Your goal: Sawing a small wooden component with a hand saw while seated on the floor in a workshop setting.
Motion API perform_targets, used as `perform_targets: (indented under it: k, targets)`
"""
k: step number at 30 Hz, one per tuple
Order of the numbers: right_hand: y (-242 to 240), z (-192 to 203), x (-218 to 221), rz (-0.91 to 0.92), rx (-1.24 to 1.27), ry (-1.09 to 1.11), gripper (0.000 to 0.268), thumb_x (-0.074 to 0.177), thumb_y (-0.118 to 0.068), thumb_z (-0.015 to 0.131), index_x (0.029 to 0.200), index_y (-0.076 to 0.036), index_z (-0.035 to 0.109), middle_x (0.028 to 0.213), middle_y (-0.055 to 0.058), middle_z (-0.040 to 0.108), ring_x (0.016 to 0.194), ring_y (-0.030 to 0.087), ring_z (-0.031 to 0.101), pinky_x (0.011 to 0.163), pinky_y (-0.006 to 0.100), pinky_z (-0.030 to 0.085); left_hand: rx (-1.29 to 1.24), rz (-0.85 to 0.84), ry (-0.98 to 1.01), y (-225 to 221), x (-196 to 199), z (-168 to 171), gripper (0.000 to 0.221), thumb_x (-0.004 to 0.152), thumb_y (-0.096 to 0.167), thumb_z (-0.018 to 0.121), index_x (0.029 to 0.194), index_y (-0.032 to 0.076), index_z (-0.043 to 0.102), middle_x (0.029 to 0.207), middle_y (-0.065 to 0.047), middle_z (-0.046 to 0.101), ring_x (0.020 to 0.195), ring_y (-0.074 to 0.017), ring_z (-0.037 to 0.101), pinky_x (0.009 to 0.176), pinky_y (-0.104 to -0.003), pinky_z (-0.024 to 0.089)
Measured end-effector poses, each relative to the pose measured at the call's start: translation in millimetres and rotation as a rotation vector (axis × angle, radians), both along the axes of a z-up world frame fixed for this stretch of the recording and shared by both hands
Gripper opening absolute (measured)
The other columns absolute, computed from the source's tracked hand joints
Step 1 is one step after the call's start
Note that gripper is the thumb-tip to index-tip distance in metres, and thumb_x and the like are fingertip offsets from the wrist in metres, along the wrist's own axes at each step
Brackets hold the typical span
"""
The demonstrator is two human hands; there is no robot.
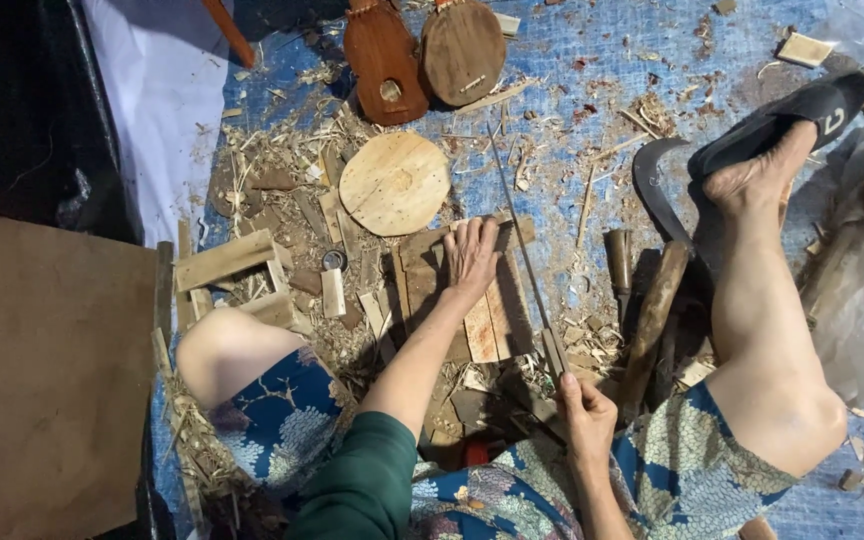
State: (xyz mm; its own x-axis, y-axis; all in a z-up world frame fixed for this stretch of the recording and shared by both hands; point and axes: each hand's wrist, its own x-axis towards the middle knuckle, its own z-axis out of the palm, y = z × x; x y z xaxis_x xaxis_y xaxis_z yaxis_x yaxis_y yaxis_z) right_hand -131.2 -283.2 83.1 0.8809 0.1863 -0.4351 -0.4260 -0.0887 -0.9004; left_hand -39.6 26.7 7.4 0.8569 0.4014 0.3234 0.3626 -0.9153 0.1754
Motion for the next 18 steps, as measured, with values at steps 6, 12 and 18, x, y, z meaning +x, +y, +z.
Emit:
perform_targets:
  k: [6, 12, 18]
  targets:
    - [-2, 4, -1, -0.006, -0.055, 0.032, 0.039, 0.095, -0.035, 0.072, 0.085, 0.003, 0.078, 0.061, 0.006, 0.061, 0.048, 0.011, 0.043, 0.045, 0.024, 0.031, 0.012, 0.004, -0.075, -2, 0, 0, 0.056, 0.074, 0.004, 0.080, 0.119, 0.015, 0.048, 0.108, -0.006, 0.048, 0.096, -0.0244, 0.045, 0.086, -0.040, 0.033]
    - [3, 0, 3, 0.018, 0.012, 0.015, 0.040, 0.094, -0.039, 0.071, 0.079, -0.003, 0.075, 0.054, 0.002, 0.054, 0.044, 0.009, 0.039, 0.041, 0.025, 0.026, -0.026, -0.054, 0.008, 11, 3, -2, 0.062, 0.077, 0.014, 0.084, 0.130, 0.016, 0.051, 0.110, -0.006, 0.049, 0.100, -0.0237, 0.047, 0.090, -0.040, 0.036]
    - [18, 5, 14, 0.047, -0.077, -0.030, 0.043, 0.097, -0.035, 0.070, 0.070, -0.001, 0.070, 0.056, 0.002, 0.052, 0.050, 0.011, 0.040, 0.047, 0.026, 0.030, -0.096, -0.091, 0.087, 31, 11, -16, 0.064, 0.077, 0.028, 0.085, 0.130, 0.016, 0.051, 0.111, -0.004, 0.044, 0.103, -0.0233, 0.042, 0.092, -0.038, 0.034]
